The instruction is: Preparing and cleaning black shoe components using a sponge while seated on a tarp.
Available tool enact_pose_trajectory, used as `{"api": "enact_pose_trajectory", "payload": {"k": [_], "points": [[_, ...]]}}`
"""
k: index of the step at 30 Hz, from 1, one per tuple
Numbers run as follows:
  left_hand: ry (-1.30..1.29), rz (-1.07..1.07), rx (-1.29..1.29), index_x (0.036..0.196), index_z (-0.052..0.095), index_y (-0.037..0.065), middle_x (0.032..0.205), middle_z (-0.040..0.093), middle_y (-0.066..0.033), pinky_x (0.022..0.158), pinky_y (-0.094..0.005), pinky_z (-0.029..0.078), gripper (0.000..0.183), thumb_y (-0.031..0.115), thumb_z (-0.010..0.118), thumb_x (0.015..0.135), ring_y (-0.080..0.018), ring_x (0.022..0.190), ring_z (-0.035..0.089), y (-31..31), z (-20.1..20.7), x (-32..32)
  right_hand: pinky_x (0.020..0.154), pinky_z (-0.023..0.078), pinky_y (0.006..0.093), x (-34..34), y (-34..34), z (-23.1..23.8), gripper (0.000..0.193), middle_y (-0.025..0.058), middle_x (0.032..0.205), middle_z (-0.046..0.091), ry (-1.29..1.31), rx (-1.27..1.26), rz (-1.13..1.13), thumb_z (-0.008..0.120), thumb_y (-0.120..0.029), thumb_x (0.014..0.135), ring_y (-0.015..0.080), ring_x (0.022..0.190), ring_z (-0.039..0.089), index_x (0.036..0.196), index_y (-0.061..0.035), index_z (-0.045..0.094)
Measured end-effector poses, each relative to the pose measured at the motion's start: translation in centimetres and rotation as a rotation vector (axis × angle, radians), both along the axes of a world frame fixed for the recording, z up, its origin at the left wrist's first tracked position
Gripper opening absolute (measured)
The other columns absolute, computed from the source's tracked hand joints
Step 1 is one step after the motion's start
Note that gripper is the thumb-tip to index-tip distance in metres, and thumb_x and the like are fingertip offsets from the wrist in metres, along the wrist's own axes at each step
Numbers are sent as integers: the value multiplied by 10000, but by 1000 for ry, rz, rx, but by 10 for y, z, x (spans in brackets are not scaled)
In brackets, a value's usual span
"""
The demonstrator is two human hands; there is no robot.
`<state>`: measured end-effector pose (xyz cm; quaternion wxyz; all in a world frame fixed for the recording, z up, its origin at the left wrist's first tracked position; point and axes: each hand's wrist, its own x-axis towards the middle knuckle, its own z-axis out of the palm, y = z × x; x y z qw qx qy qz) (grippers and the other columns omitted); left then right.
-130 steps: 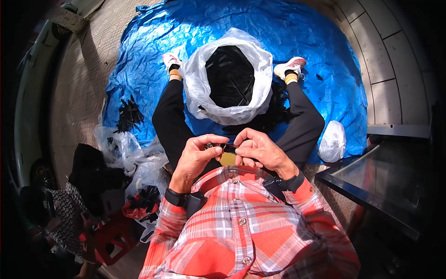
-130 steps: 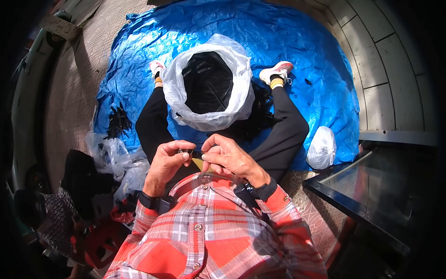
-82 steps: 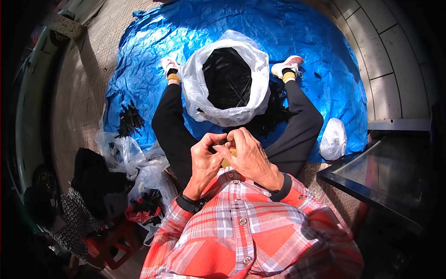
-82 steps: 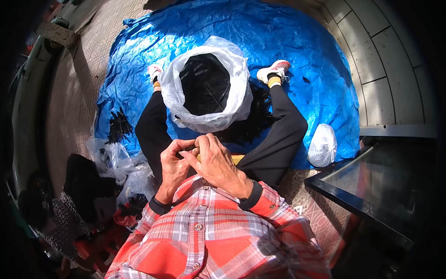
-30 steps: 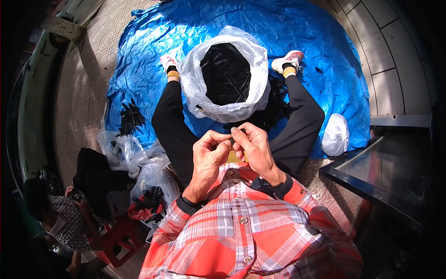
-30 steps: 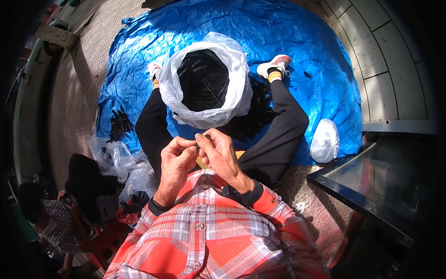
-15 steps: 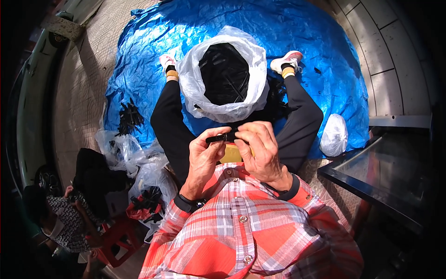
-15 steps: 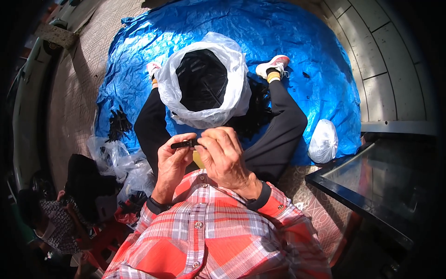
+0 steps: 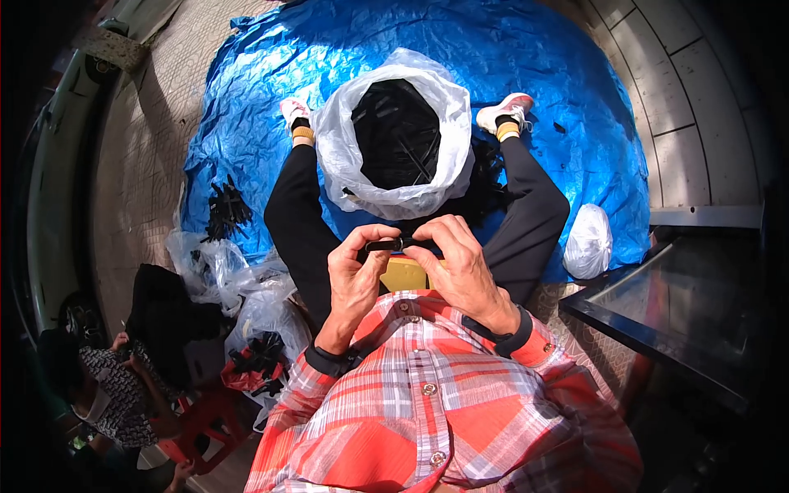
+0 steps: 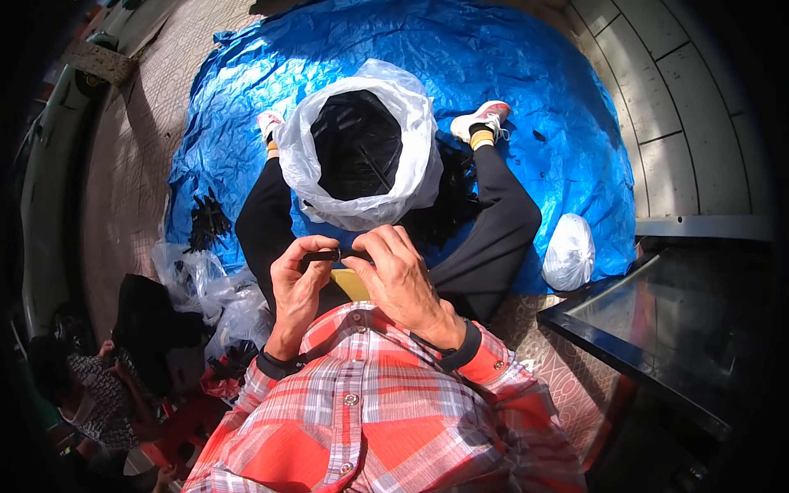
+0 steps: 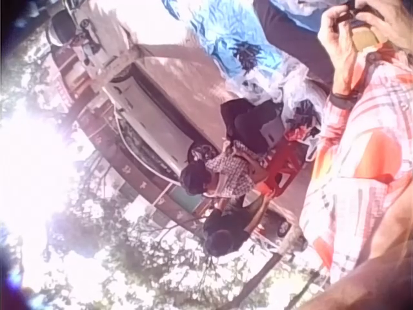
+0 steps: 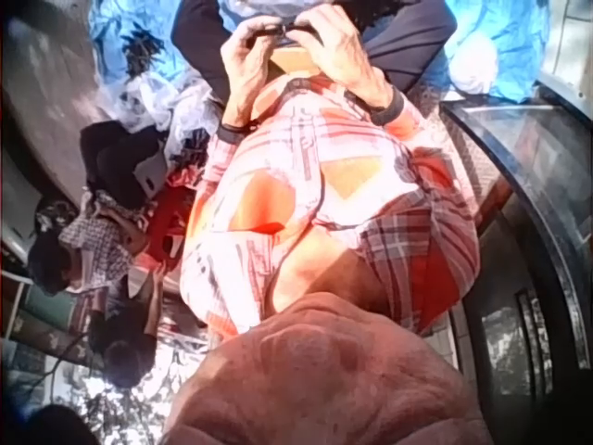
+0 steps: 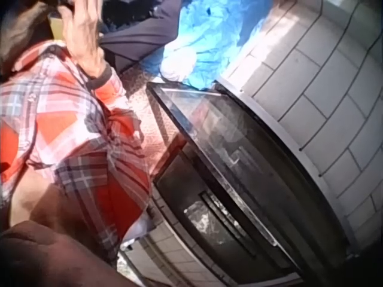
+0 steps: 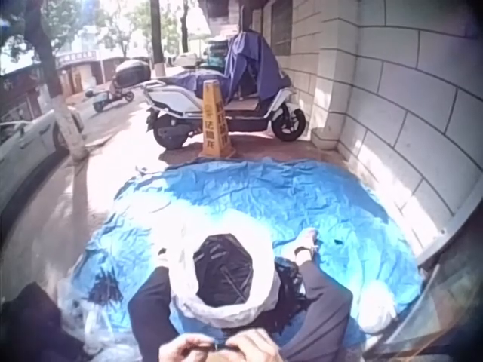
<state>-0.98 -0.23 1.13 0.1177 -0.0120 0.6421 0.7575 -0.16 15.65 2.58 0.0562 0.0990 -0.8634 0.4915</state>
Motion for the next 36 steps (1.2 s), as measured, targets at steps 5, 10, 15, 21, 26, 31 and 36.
{"api": "enact_pose_trajectory", "payload": {"k": [5,10,15,21,26,31,36], "points": [[60,2,-24,952,605,-17,801,578,-7,594,-179,398,130,-14,557,830,-46,666,495,-4,-3,0,670,427,369,3,-3,4,172,121,818,505,140,144,41,654,-40,715,286,784,509,836,5,541],[116,-9,-68,946,606,-27,842,584,-33,682,-204,429,142,-36,549,816,-81,750,546,-4,-4,0,677,414,392,5,-2,15,152,127,809,470,115,274,107,620,-23,735,296,789,495,836,-1,509],[61,13,16,949,601,-19,753,540,37,502,-147,299,224,168,633,830,-9,581,401,-4,-4,2,669,417,373,3,-2,8,210,131,837,479,89,119,91,629,-5,704,290,773,494,880,5,515],[53,13,-3,961,600,-20,760,550,33,498,-148,303,233,171,633,832,-10,578,404,-4,-6,3,658,423,363,3,-2,10,233,133,822,500,200,240,131,649,-4,678,286,741,501,877,18,531],[58,-11,-45,939,613,-10,806,589,-14,640,-198,411,110,29,557,853,-69,712,522,-2,-4,4,625,425,353,3,-1,3,225,129,793,497,120,172,132,643,-6,677,279,733,505,859,15,513],[117,-60,-109,932,615,-11,807,572,-24,650,-207,418,107,23,559,847,-81,715,533,1,-3,3,543,422,316,6,0,1,166,91,712,511,-216,45,127,588,-14,727,193,596,522,867,-5,500],[220,-114,-285,937,610,-10,794,553,-28,624,-207,421,133,11,575,811,-81,707,535,-2,-3,3,531,409,220,1,10,-5,132,15,729,550,-480,-259,211,575,-86,807,64,609,515,889,-7,507]]}}
